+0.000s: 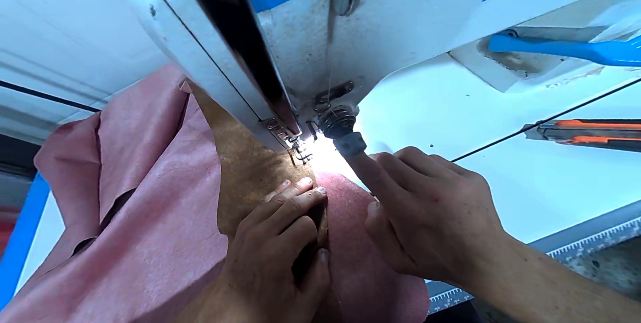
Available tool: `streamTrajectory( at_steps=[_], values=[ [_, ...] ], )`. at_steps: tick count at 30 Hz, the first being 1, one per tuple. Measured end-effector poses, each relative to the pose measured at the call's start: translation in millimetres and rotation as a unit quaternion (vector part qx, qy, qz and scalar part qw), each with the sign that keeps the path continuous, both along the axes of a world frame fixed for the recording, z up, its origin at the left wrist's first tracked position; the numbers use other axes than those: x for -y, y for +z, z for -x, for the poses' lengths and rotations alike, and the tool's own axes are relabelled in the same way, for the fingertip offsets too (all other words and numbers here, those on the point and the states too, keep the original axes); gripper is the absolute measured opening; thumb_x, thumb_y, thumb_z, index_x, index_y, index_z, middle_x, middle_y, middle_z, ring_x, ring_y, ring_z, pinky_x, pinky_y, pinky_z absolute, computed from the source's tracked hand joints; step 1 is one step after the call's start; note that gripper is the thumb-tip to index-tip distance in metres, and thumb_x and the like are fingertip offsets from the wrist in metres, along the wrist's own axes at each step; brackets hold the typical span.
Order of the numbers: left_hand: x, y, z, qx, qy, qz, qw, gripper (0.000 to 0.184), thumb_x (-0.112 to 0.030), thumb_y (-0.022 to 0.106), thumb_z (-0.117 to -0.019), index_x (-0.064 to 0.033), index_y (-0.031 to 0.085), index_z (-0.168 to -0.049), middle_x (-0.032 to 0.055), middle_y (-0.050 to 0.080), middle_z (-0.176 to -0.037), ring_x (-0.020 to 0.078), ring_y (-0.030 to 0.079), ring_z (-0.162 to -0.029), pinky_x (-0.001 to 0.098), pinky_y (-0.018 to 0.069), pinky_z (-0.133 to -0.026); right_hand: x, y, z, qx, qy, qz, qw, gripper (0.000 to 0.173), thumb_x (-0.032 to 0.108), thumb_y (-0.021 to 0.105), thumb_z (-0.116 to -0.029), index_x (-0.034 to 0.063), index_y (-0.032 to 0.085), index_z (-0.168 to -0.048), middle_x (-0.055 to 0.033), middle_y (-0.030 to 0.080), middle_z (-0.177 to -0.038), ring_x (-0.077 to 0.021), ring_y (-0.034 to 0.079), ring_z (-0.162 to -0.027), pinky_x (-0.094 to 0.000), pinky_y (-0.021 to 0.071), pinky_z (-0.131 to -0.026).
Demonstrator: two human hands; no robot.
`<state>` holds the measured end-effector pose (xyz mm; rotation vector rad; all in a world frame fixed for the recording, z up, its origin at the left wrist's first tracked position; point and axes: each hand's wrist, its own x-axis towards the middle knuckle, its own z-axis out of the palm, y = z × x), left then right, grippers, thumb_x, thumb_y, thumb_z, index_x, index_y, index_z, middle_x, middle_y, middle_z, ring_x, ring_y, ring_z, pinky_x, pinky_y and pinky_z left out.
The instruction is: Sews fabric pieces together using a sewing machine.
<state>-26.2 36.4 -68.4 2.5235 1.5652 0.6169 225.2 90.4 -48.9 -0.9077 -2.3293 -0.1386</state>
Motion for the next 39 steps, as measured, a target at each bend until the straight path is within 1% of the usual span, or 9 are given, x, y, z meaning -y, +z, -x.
streamTrajectory(
  at_steps=[10,17,19,21,23,25,29,32,39],
  values=[
    [0.0,-0.4,1.0,-0.001,-0.001,-0.003,1.000,0.026,-0.035,0.056,-0.0977,-0.0151,0.067,-0.087,0.0020,0.076,-0.115,0.0164,0.067,-0.122,0.0356,0.0531,-0.105,-2.3,1.0,5.3,0.025,-0.015,0.006,1.000,0.062,0.030,0.043,-0.0942,0.0245,0.046,-0.156,-0.0002,0.056,-0.079,-0.0210,0.052,-0.066,-0.0335,0.0311,-0.049],
    [4.0,2.2,-1.1,-0.002,-0.005,-0.018,1.000,0.023,-0.031,0.057,-0.0981,-0.0147,0.068,-0.087,0.0012,0.076,-0.114,0.0144,0.066,-0.122,0.0333,0.0527,-0.105,0.4,0.9,-8.7,-0.071,0.026,0.005,0.997,0.050,0.023,0.044,-0.0961,0.0098,0.061,-0.141,-0.0021,0.066,-0.079,-0.0170,0.058,-0.063,-0.0326,0.0399,-0.048],
    [5.0,3.5,-2.7,0.002,-0.008,-0.025,1.000,0.022,-0.029,0.058,-0.0979,-0.0141,0.069,-0.086,0.0009,0.076,-0.115,0.0139,0.066,-0.123,0.0328,0.0527,-0.106,0.0,0.2,-12.7,-0.094,0.060,0.019,0.994,0.040,0.022,0.048,-0.0959,0.0109,0.071,-0.127,-0.0019,0.068,-0.086,-0.0167,0.063,-0.073,-0.0323,0.0462,-0.055],
    [5.8,4.7,-3.2,0.003,-0.008,-0.029,1.000,0.021,-0.028,0.058,-0.0981,-0.0142,0.069,-0.087,0.0002,0.076,-0.116,0.0134,0.066,-0.124,0.0329,0.0529,-0.106,3.3,-2.6,-18.1,-0.092,0.110,0.039,0.989,0.032,0.020,0.053,-0.0967,0.0144,0.075,-0.120,-0.0012,0.073,-0.104,-0.0169,0.068,-0.098,-0.0333,0.0568,-0.076],
    [7.8,5.7,-3.7,-0.005,-0.004,-0.031,0.999,0.021,-0.029,0.059,-0.0981,-0.0142,0.070,-0.088,0.0006,0.076,-0.118,0.0144,0.065,-0.124,0.0340,0.0527,-0.106,6.4,-14.5,-22.3,-0.060,0.162,0.067,0.983,0.031,0.021,0.054,-0.1009,0.0180,0.072,-0.126,0.0007,0.071,-0.127,-0.0164,0.064,-0.123,-0.0349,0.0546,-0.101],
    [12.4,7.0,-7.0,-0.046,0.036,-0.025,0.998,0.024,-0.037,0.058,-0.0971,-0.0167,0.071,-0.091,0.0008,0.075,-0.119,0.0168,0.066,-0.124,0.0384,0.0529,-0.106,0.9,-35.7,-21.9,0.006,0.213,0.097,0.972,0.041,0.025,0.047,-0.1032,0.0176,0.062,-0.141,0.0002,0.061,-0.145,-0.0172,0.056,-0.135,-0.0377,0.0457,-0.111],
    [21.6,7.2,-19.1,-0.147,0.157,0.033,0.976,0.036,-0.050,0.055,-0.0901,-0.0175,0.070,-0.097,0.0087,0.071,-0.119,0.0275,0.068,-0.113,0.0484,0.0530,-0.094,-5.3,-50.6,-20.3,0.125,0.266,0.194,0.936,0.060,0.042,0.040,-0.1041,0.0106,0.043,-0.155,-0.0072,0.039,-0.164,-0.0264,0.040,-0.149,-0.0499,0.0358,-0.119],
    [26.7,14.5,-16.2,-0.094,0.178,0.023,0.979,0.025,-0.033,0.055,-0.0924,-0.0134,0.070,-0.089,0.0070,0.074,-0.112,0.0222,0.070,-0.107,0.0402,0.0560,-0.091,5.1,-52.5,-21.2,0.116,0.266,0.186,0.939,0.062,0.041,0.043,-0.1027,0.0050,0.045,-0.153,-0.0127,0.041,-0.162,-0.0303,0.038,-0.150,-0.0494,0.0325,-0.122],
    [38.4,51.8,-17.1,-0.003,0.154,0.015,0.988,0.019,-0.029,0.059,-0.0970,-0.0142,0.070,-0.092,0.0038,0.073,-0.118,0.0153,0.067,-0.116,0.0356,0.0549,-0.097,43.6,-59.1,9.1,0.089,0.189,0.144,0.967,0.063,0.044,0.041,-0.1016,0.0042,0.050,-0.150,-0.0152,0.047,-0.158,-0.0332,0.044,-0.146,-0.0517,0.0362,-0.118]
  ],
)
